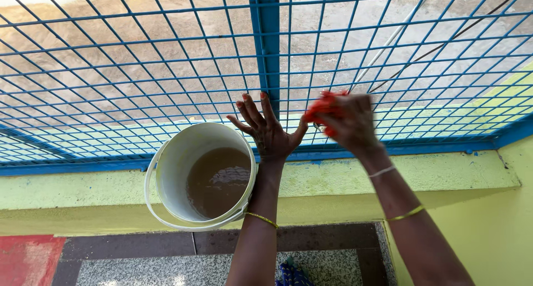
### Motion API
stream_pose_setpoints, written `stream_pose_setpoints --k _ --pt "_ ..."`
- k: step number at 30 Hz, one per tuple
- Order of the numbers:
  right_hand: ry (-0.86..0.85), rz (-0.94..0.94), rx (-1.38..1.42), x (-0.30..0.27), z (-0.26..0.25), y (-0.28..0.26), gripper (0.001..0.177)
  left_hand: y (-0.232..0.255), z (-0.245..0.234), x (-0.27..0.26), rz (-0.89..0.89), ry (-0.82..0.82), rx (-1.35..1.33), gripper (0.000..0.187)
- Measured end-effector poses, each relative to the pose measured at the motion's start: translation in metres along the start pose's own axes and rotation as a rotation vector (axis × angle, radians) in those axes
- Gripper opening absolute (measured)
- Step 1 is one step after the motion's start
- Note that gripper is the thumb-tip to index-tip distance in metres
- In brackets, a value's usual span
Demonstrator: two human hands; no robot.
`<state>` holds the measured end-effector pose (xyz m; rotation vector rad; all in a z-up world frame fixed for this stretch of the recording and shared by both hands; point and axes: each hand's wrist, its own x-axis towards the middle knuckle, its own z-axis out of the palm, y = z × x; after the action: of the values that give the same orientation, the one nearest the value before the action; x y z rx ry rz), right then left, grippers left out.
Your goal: The person wipes a blue wire mesh with a red cloth, repeatedly rinsing the cloth in a bucket of water and wringing it out before continuing to clean the mesh and the yellow wall below it.
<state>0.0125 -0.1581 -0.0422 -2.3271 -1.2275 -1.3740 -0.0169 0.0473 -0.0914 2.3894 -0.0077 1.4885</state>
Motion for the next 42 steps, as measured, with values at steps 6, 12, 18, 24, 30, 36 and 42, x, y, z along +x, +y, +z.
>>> stream_pose_setpoints --k 6,12,18,24,30,36,42 --pt "0.071 0.484 0.037 -0.087 -0.031 0.055 0.031 0.030 -0.016 0.006 -0.115 -0.079 -0.021 0.113" --pt "0.443 0.772 0.168 -0.071 0.016 0.001 0.036 0.039 -0.034 0.012 -0.221 -0.190 -0.010 0.092" --pt "0.190 0.579 0.233 -0.024 0.037 -0.077 0.029 0.035 -0.041 0.012 -0.404 -0.184 -0.407 0.057" --pt "-0.026 0.296 0.194 -0.002 0.017 -0.086 0.033 0.047 -0.031 0.016 -0.468 -0.021 -0.465 0.048" --pt "-0.203 0.108 0.166 -0.028 0.023 -0.054 0.052 0.040 -0.021 0.010 -0.493 0.119 -0.873 0.035" --pt "-0.013 0.564 0.125 -0.103 -0.007 0.005 0.051 0.040 -0.023 0.008 -0.420 0.068 -0.754 0.063" --pt "0.374 0.950 0.247 -0.119 0.025 -0.025 0.040 0.029 -0.021 0.006 -0.261 -0.012 -0.539 0.076"
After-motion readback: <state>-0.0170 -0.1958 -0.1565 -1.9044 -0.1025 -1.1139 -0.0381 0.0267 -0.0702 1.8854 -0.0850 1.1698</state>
